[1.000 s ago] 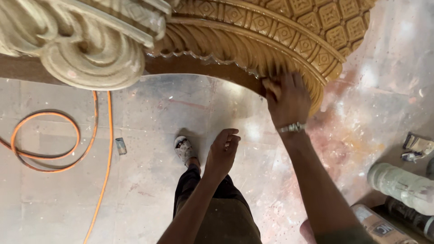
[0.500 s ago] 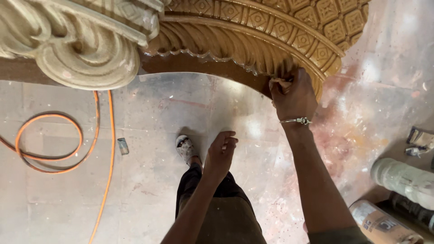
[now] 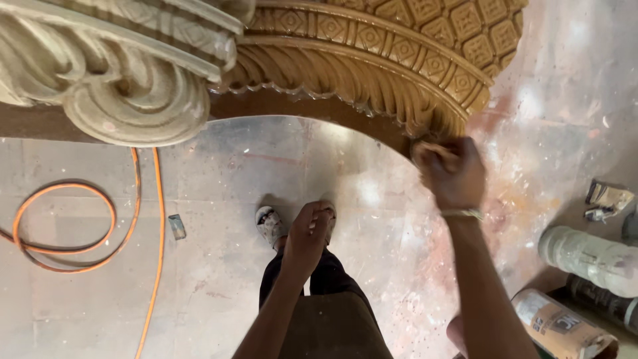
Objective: The person applies a brown finish to a carved wooden headboard using a cloth. They repeatedly dip the cloth into a container and rub the finish into the intricate carvings and flat surfaces of the wood.
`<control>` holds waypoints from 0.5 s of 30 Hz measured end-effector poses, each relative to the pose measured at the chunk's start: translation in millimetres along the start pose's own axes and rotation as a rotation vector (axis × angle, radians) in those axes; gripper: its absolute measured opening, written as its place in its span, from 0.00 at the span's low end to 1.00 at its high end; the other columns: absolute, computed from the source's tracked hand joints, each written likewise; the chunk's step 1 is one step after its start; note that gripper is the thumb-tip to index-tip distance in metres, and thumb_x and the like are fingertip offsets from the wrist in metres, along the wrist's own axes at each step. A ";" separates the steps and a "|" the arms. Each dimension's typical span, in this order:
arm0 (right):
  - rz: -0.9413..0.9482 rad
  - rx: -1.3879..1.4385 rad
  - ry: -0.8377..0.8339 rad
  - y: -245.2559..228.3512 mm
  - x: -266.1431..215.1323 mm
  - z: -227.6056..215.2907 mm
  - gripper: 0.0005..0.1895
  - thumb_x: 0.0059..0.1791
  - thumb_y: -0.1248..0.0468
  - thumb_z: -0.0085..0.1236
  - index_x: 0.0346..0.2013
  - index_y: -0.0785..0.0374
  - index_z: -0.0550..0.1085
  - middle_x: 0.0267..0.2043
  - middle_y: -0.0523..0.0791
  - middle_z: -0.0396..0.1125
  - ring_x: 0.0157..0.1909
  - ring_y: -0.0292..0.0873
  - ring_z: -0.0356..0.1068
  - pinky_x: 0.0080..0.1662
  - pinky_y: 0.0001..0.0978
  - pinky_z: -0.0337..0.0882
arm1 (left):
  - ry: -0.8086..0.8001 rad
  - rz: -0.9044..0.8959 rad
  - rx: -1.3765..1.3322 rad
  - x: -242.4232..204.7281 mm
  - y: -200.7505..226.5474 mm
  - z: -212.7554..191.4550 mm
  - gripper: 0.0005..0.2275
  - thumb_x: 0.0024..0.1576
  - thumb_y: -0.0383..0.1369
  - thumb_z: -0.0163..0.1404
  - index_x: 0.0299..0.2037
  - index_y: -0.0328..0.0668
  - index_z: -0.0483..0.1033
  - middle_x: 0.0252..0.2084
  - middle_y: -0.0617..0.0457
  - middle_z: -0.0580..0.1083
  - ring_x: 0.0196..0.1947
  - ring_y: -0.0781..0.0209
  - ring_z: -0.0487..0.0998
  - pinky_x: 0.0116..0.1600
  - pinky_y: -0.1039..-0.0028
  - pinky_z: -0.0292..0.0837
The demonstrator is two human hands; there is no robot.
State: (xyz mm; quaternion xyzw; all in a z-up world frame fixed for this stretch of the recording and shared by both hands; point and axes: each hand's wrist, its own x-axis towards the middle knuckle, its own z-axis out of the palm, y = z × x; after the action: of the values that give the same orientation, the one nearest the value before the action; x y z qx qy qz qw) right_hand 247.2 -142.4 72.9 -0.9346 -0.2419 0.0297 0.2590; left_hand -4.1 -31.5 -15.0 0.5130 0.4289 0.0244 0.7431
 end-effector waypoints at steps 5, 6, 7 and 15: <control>-0.122 -0.207 0.014 4.8 -9.2 -23.0 0.17 0.51 0.62 0.69 0.51 0.62 0.75 0.49 0.52 0.66 0.48 0.54 0.69 0.48 0.45 0.72 | 0.047 -0.117 0.043 0.3 -0.9 -7.9 0.13 0.61 0.36 0.44 0.52 0.41 0.73 0.41 0.54 0.78 0.37 0.66 0.80 0.35 0.71 0.78; -0.225 -0.290 -0.018 -1.1 -9.4 -16.8 0.15 0.49 0.63 0.68 0.49 0.58 0.76 0.50 0.50 0.66 0.50 0.52 0.69 0.50 0.45 0.72 | 0.040 -0.039 0.032 0.4 -1.3 -7.5 0.12 0.62 0.35 0.45 0.52 0.40 0.73 0.41 0.53 0.79 0.38 0.65 0.80 0.38 0.72 0.77; -0.328 -0.373 -0.049 -7.3 -8.1 -9.2 0.14 0.48 0.64 0.67 0.48 0.54 0.77 0.51 0.49 0.67 0.51 0.51 0.68 0.52 0.44 0.71 | 0.034 0.038 0.020 0.2 -2.1 -4.3 0.12 0.63 0.35 0.45 0.52 0.38 0.74 0.41 0.52 0.79 0.38 0.65 0.79 0.40 0.74 0.76; -0.304 -0.636 -0.366 -24.5 21.7 -24.0 0.18 0.46 0.58 0.66 0.50 0.49 0.78 0.51 0.50 0.65 0.50 0.53 0.66 0.49 0.48 0.70 | 0.009 0.016 0.074 -4.7 -5.1 0.7 0.13 0.64 0.35 0.46 0.53 0.35 0.73 0.38 0.51 0.78 0.29 0.66 0.76 0.37 0.73 0.74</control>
State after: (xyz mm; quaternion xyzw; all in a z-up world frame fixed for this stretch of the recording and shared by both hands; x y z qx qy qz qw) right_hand 260.0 -125.2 107.4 -0.9010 -0.4168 0.0805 -0.0895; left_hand -8.6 -36.6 -16.0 0.5434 0.4286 0.0167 0.7216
